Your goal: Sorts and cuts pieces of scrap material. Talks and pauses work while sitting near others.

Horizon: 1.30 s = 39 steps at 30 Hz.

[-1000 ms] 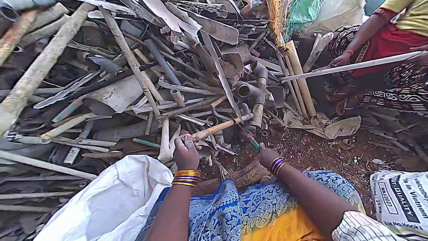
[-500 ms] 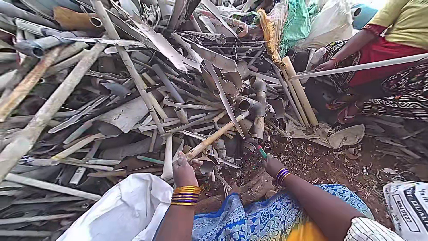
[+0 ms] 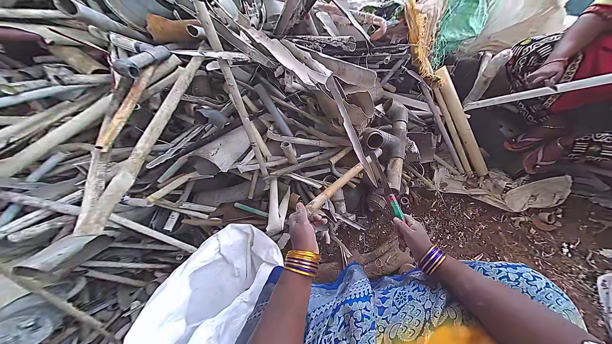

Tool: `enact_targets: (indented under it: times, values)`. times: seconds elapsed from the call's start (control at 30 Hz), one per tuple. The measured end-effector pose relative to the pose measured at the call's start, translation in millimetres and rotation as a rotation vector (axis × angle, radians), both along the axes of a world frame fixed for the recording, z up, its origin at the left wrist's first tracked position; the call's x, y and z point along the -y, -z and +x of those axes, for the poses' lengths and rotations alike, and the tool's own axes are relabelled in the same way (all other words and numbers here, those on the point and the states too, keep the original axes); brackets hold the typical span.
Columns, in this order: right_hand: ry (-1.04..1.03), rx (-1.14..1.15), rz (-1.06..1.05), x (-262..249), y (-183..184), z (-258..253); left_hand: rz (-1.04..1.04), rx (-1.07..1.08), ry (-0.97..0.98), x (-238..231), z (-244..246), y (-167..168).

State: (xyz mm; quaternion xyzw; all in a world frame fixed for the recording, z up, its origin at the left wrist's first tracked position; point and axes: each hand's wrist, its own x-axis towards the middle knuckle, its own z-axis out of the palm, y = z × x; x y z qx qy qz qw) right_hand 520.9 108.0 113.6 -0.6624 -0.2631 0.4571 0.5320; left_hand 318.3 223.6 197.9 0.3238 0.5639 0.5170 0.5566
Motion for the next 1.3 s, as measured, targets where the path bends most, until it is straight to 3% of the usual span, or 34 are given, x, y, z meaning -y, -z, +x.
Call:
enact_targets:
  times: [0.1,0.2,0.33,0.5,0.6,0.67,0.73,0.8,0.9,1.03,1.17,1.3]
  values:
    - [-0.178,-0.109,0.139,4.5,-11.2,-17.4,0.06,-0.049,0.174,17.6,2.4,-2.9]
    - [-0.126,-0.247,0.1,14.0,-23.0,-41.3,0.094,-0.151,0.317,30.7,1.5,-2.9]
    - [-0.317,-0.343,0.114,44.9,-47.0,-70.3,0.137,-0.314,0.421,41.7,1.6,-2.8]
    - [-0.096,-0.362,0.031,45.3,-56.3,-84.4,0.216,-0.459,0.51,44.7,1.2,4.4]
    - [-0.26,-0.327,0.054,55.9,-60.8,-95.3,0.193,-0.593,0.515,46.8,-2.3,3.8]
    - [-0.261,-0.278,0.051,54.7,-60.2,-97.5,0.15,-0.514,0.464,46.4,-2.6,7.8]
    - [-0.126,-0.262,0.016,44.5,-59.4,-98.0,0.087,-0.287,0.38,44.5,0.0,7.6]
    - [-0.122,-0.234,-0.005,40.5,-57.5,-100.7,0.021,-0.112,0.3,40.6,-0.4,4.5]
    - [-0.322,-0.171,0.019,45.7,-50.4,-110.2,-0.07,-0.056,0.22,28.3,-11.6,8.6]
    - [-0.191,-0.162,0.037,31.5,-45.8,-110.6,-0.058,0.047,0.204,24.2,-11.1,6.5]
    - [-0.361,-0.095,0.039,45.3,-38.7,-121.7,-0.106,0.017,0.165,17.0,-16.5,14.6]
    - [-0.182,-0.099,0.024,31.3,-42.1,-114.7,-0.089,0.061,0.237,24.4,-18.3,3.5]
